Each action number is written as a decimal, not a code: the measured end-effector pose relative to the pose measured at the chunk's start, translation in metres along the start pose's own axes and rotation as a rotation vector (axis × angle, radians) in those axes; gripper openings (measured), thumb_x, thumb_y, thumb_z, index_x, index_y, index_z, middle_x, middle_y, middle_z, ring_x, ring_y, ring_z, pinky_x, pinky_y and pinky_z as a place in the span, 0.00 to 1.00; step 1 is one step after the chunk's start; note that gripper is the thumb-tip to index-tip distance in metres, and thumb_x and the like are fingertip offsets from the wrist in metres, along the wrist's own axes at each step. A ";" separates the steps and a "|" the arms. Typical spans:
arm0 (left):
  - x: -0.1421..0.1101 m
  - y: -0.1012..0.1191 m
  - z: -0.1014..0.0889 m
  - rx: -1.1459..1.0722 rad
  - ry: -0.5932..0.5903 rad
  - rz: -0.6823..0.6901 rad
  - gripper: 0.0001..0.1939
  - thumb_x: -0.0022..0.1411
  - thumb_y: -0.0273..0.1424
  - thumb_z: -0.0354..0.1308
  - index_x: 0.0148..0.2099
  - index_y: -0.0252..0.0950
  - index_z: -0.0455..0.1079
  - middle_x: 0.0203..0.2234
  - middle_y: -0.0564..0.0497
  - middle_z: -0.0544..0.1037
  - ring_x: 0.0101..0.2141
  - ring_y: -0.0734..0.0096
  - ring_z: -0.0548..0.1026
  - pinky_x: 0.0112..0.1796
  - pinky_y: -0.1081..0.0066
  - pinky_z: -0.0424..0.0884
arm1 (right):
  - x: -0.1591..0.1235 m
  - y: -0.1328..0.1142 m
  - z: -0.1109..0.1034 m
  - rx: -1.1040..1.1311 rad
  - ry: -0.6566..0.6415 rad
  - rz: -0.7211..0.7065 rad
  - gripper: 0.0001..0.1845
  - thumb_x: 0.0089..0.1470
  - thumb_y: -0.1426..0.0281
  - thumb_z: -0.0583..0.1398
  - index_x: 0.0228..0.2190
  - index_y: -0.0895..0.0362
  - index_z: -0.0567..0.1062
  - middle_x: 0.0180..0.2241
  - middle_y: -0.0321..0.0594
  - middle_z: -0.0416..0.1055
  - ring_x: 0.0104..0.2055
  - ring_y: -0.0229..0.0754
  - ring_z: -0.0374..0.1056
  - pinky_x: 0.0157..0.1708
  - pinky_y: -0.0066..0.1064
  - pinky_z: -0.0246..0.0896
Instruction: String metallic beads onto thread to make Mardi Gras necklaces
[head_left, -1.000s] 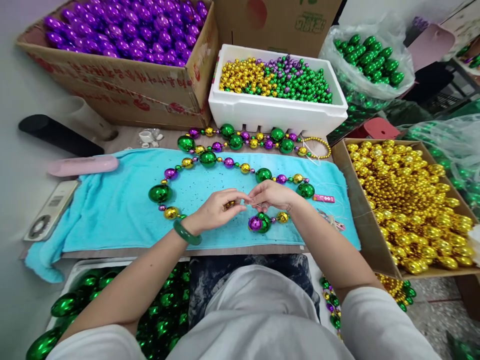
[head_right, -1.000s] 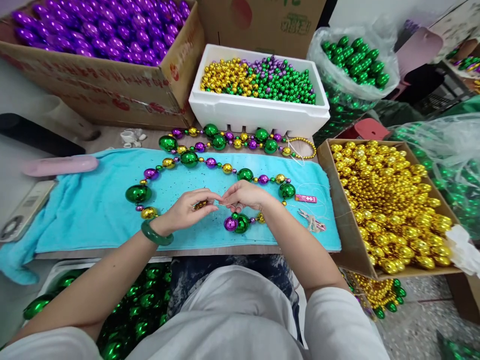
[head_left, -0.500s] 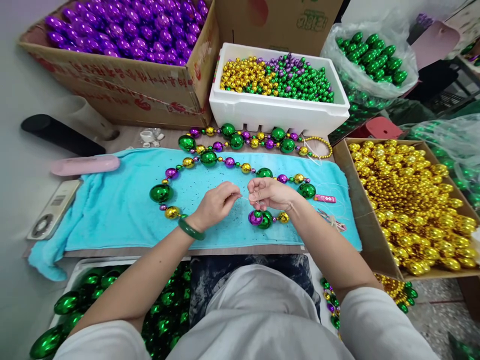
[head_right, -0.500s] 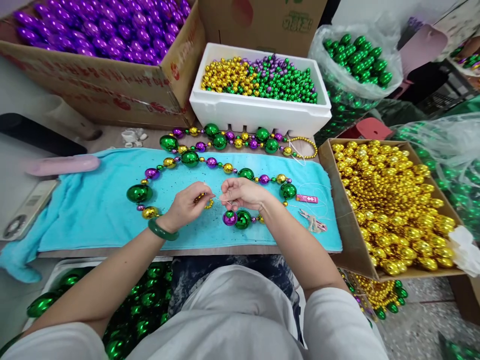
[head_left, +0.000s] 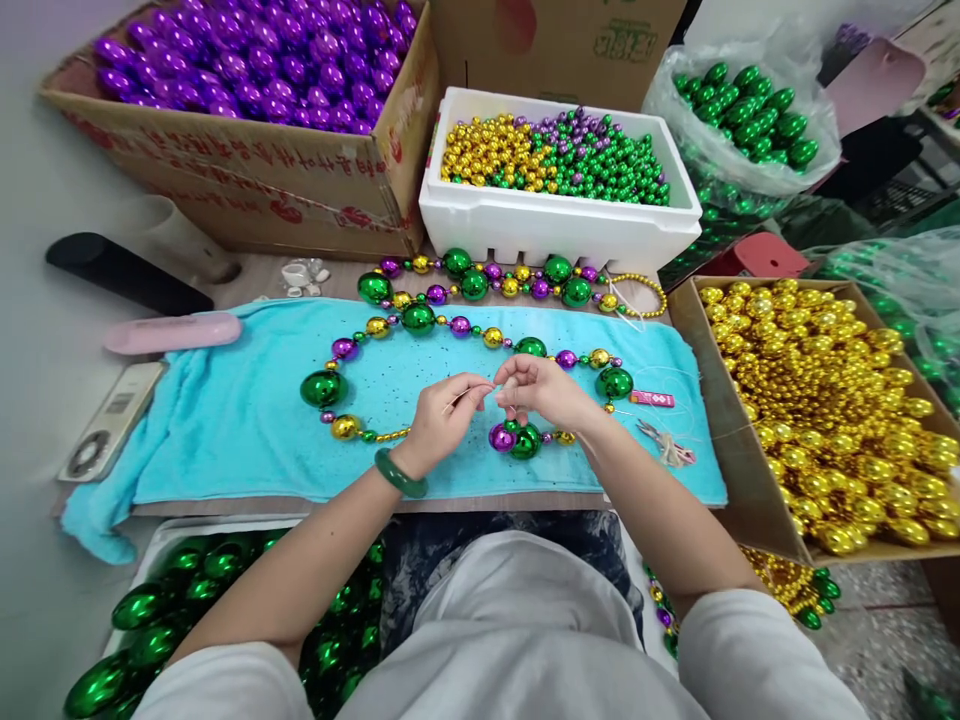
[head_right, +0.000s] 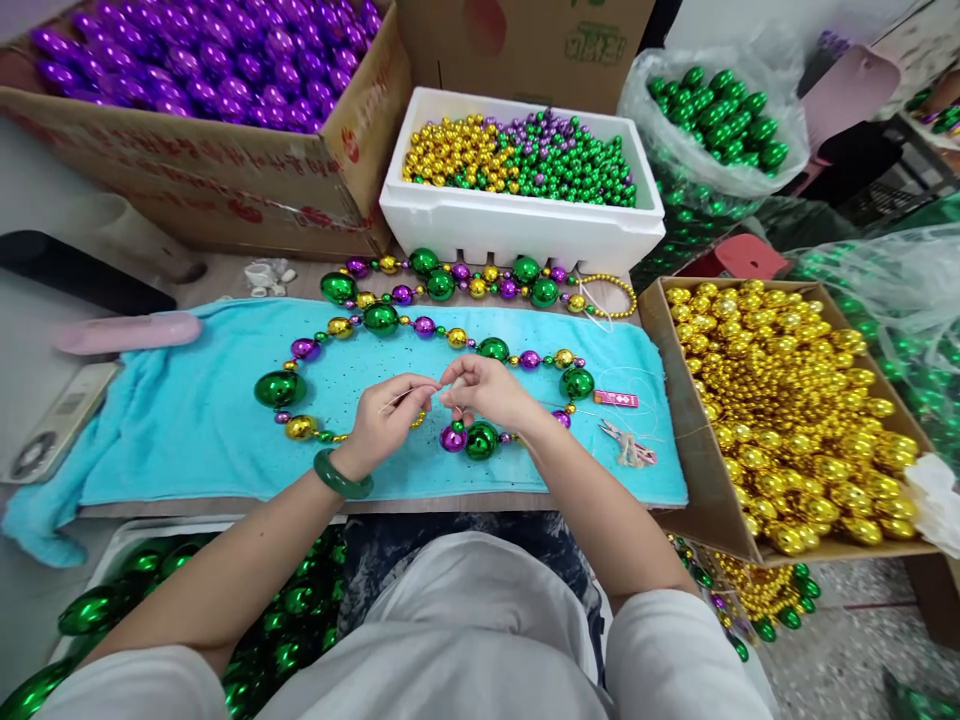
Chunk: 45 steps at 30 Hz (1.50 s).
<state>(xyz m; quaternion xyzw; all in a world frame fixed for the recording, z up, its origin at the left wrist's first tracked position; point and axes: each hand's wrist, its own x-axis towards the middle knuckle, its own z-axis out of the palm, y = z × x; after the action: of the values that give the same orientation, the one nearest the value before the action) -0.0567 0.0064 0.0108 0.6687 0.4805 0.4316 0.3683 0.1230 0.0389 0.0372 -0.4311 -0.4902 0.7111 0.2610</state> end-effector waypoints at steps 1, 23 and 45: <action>0.001 0.003 0.001 -0.055 -0.009 -0.111 0.11 0.65 0.35 0.54 0.36 0.35 0.74 0.21 0.54 0.74 0.21 0.77 0.68 0.25 0.76 0.65 | -0.003 -0.002 0.003 -0.113 0.048 -0.045 0.13 0.46 0.71 0.66 0.34 0.57 0.68 0.19 0.29 0.68 0.20 0.35 0.65 0.19 0.24 0.59; 0.012 0.008 -0.023 -0.159 -0.309 -0.014 0.09 0.58 0.36 0.61 0.35 0.36 0.70 0.32 0.49 0.73 0.29 0.73 0.70 0.29 0.72 0.69 | -0.005 -0.016 -0.013 -0.195 -0.225 0.240 0.04 0.43 0.72 0.64 0.24 0.61 0.75 0.15 0.31 0.65 0.16 0.29 0.55 0.16 0.23 0.46; 0.007 0.003 -0.020 0.283 -0.191 -0.158 0.10 0.58 0.33 0.57 0.29 0.36 0.76 0.23 0.52 0.77 0.27 0.70 0.71 0.29 0.71 0.64 | 0.002 -0.009 0.018 -0.989 0.167 -0.191 0.10 0.52 0.80 0.57 0.29 0.61 0.79 0.34 0.45 0.77 0.37 0.41 0.70 0.38 0.30 0.60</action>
<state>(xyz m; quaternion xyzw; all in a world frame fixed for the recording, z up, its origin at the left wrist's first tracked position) -0.0733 0.0136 0.0219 0.7118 0.5503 0.2639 0.3476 0.1065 0.0351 0.0471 -0.5114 -0.7829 0.3303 0.1280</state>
